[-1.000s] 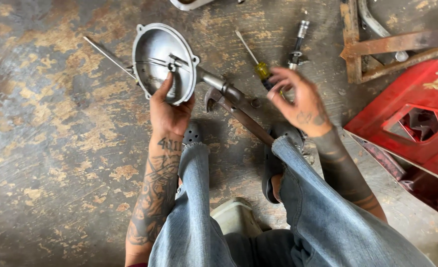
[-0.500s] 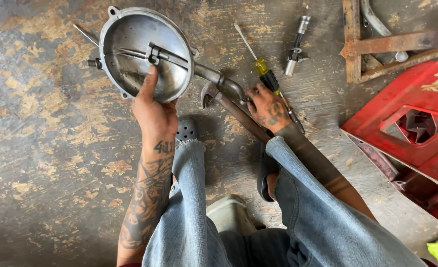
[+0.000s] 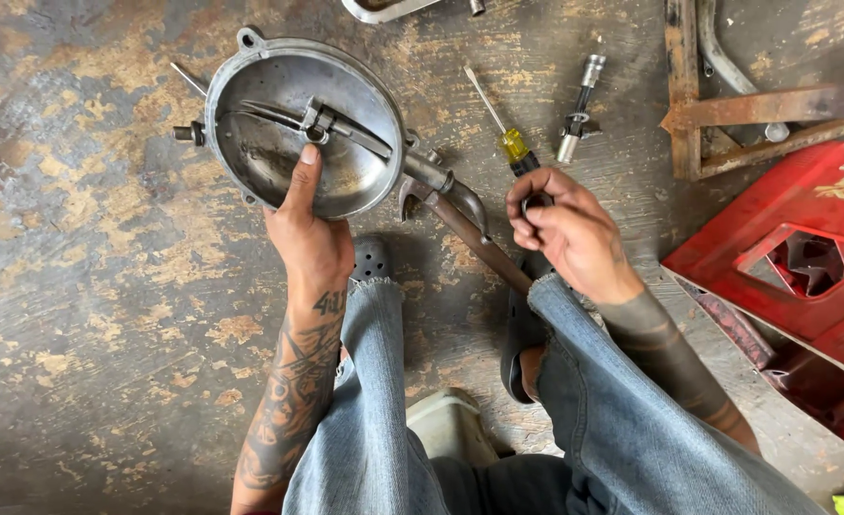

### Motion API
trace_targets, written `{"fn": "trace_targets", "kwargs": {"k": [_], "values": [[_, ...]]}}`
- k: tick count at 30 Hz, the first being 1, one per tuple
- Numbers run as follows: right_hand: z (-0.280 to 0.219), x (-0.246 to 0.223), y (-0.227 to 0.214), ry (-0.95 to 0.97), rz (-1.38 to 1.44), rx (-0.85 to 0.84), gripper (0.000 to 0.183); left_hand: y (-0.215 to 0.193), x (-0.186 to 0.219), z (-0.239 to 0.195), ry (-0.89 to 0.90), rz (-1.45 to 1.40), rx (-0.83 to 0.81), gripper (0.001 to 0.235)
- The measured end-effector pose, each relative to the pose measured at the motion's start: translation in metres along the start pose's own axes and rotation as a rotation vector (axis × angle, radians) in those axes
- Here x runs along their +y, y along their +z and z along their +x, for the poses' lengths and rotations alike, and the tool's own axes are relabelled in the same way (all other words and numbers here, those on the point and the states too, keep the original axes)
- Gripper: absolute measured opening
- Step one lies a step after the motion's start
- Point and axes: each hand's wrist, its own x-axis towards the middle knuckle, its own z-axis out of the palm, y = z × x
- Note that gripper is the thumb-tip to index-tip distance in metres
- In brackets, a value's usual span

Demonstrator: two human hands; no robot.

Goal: Assembling and inspecting motorcycle engine components using hands and a hammer

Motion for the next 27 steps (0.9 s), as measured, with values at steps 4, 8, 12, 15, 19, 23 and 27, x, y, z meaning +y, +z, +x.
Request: {"fn": "trace_targets", "kwargs": {"k": [4, 8, 12, 15, 19, 23, 27], "values": [[-0.022, -0.016, 0.026, -0.157, -0.244, 0.019, 0.047, 0.0, 0.004, -0.002, 0.044, 0.005, -0.025, 0.033], [-0.033, -0.05, 0.048, -0.363, -0.623, -0.064, 0.043, -0.006, -0.001, -0.001, -0.015, -0.065, -0.023, 0.03], [-0.016, -0.025, 0.031, -0.407, -0.589, -0.032, 0.034, -0.016, -0.001, 0.005, -0.087, -0.11, -0.039, 0.028], [0.0, -0.017, 0.026, -0.15, -0.156, -0.051, 0.043, -0.016, 0.003, 0.004, -0.113, -0.132, -0.074, 0.029], [-0.001, -0.032, 0.04, -0.103, -0.035, -0.163, 0.048, -0.025, 0.002, 0.005, -0.193, -0.192, -0.132, 0.027], [-0.016, -0.054, 0.051, -0.186, -0.244, -0.279, 0.053, -0.017, 0.007, 0.0, -0.226, -0.268, -0.115, 0.025], [-0.048, -0.083, 0.062, -0.315, -0.438, -0.256, 0.067, -0.018, 0.011, 0.002, -0.211, -0.253, -0.126, 0.025]]}}
